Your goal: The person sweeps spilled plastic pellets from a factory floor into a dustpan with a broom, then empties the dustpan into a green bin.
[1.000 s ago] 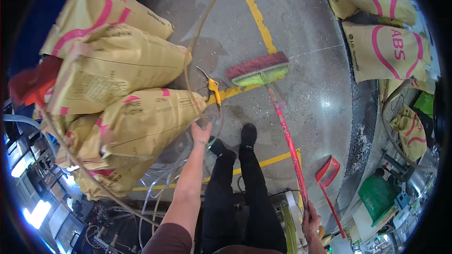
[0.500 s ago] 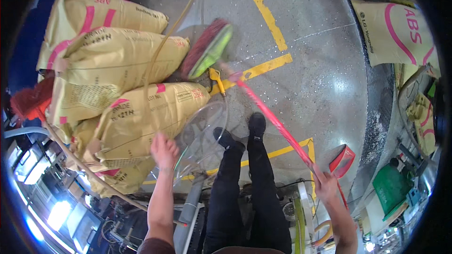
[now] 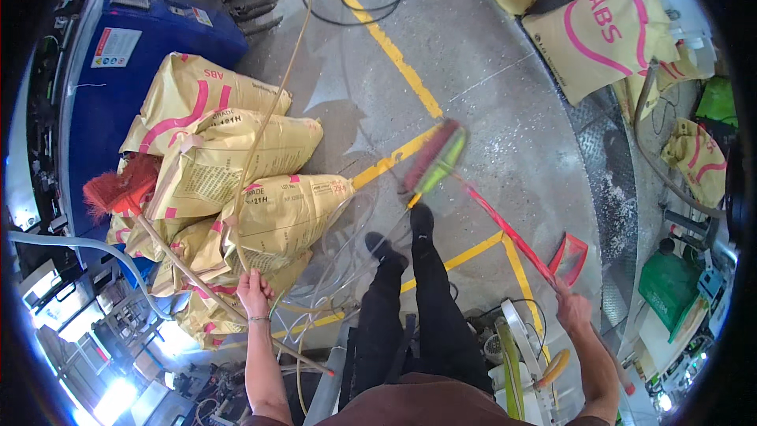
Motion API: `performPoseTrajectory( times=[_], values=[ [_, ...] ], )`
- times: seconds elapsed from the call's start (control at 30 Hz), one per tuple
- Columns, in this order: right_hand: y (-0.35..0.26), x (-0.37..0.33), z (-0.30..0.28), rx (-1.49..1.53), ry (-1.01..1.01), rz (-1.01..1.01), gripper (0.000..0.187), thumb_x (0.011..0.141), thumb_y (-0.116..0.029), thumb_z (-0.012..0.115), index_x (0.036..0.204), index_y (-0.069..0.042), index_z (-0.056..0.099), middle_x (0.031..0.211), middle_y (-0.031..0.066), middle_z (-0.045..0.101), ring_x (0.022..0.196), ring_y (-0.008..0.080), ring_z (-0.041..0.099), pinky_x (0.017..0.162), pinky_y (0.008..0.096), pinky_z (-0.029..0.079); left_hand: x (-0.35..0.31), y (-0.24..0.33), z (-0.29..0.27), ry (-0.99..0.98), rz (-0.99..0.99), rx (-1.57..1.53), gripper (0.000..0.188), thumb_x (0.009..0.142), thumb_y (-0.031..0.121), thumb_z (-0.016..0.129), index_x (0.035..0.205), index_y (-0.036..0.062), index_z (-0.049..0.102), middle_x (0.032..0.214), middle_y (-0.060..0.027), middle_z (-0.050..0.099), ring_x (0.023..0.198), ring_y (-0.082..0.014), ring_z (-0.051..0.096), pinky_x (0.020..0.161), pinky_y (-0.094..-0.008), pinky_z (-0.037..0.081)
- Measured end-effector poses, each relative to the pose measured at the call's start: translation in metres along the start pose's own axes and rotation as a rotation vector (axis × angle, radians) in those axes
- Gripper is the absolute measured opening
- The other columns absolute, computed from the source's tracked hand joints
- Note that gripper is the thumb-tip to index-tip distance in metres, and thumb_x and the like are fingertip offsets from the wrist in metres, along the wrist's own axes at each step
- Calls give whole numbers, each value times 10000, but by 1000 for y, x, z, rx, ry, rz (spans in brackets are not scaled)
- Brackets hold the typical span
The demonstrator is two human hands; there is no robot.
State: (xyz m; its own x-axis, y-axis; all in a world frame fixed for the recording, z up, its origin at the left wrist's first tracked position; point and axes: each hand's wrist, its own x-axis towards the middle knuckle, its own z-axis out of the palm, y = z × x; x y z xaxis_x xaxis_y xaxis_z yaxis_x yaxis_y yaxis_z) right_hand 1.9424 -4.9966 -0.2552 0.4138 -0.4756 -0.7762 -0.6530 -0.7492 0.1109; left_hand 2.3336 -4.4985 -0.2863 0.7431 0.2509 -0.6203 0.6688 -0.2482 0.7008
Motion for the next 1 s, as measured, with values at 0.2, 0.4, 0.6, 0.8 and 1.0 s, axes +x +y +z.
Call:
performPoseTrajectory(
  times=[0.2, 0.4, 0.6, 0.8, 1.0],
  values=[
    [25, -36, -45, 231, 98, -43, 403, 804, -147, 484, 1177, -301, 484, 667, 187, 568, 641, 383, 562, 568, 465, 440, 11, -2, 5, 42, 102, 139, 203, 879, 216, 475, 737, 70, 462, 564, -11, 466, 415, -86, 444, 356, -243, 403],
    [-79, 105, -50, 191, 128, -291, 615, 736, -96, 466, 1279, -356, 340, 671, 142, 583, 618, 314, 595, 559, 444, 477, 43, -2, 10, 35, 77, 157, 148, 855, 179, 491, 807, 40, 474, 591, -38, 501, 434, -118, 475, 367, -245, 410],
    [-193, 204, -58, 210, 91, -254, 588, 757, -103, 469, 1268, -365, 345, 822, 116, 618, 768, 285, 615, 655, 407, 494, 76, 10, 22, 166, 89, 496, 126, 781, 93, 518, 871, 7, 499, 580, -79, 531, 429, -165, 514, 357, -273, 408],
    [-55, 109, -17, 222, -43, 41, 507, 797, -124, 406, 1245, -361, 384, 873, 132, 618, 805, 317, 601, 670, 423, 484, 94, 34, -5, 399, 292, 643, 325, 812, 259, 488, 691, -37, 546, 590, -125, 548, 414, -191, 505, 373, -318, 403],
    [-5, -9, -52, 203, 15, 226, 448, 821, -162, 425, 1233, -336, 414, 919, 189, 600, 841, 354, 591, 736, 432, 472, 34, 33, -53, 528, 310, -125, 323, 871, 277, 454, 641, 51, 438, 541, -11, 433, 448, -107, 416, 352, -257, 313]
  ],
)
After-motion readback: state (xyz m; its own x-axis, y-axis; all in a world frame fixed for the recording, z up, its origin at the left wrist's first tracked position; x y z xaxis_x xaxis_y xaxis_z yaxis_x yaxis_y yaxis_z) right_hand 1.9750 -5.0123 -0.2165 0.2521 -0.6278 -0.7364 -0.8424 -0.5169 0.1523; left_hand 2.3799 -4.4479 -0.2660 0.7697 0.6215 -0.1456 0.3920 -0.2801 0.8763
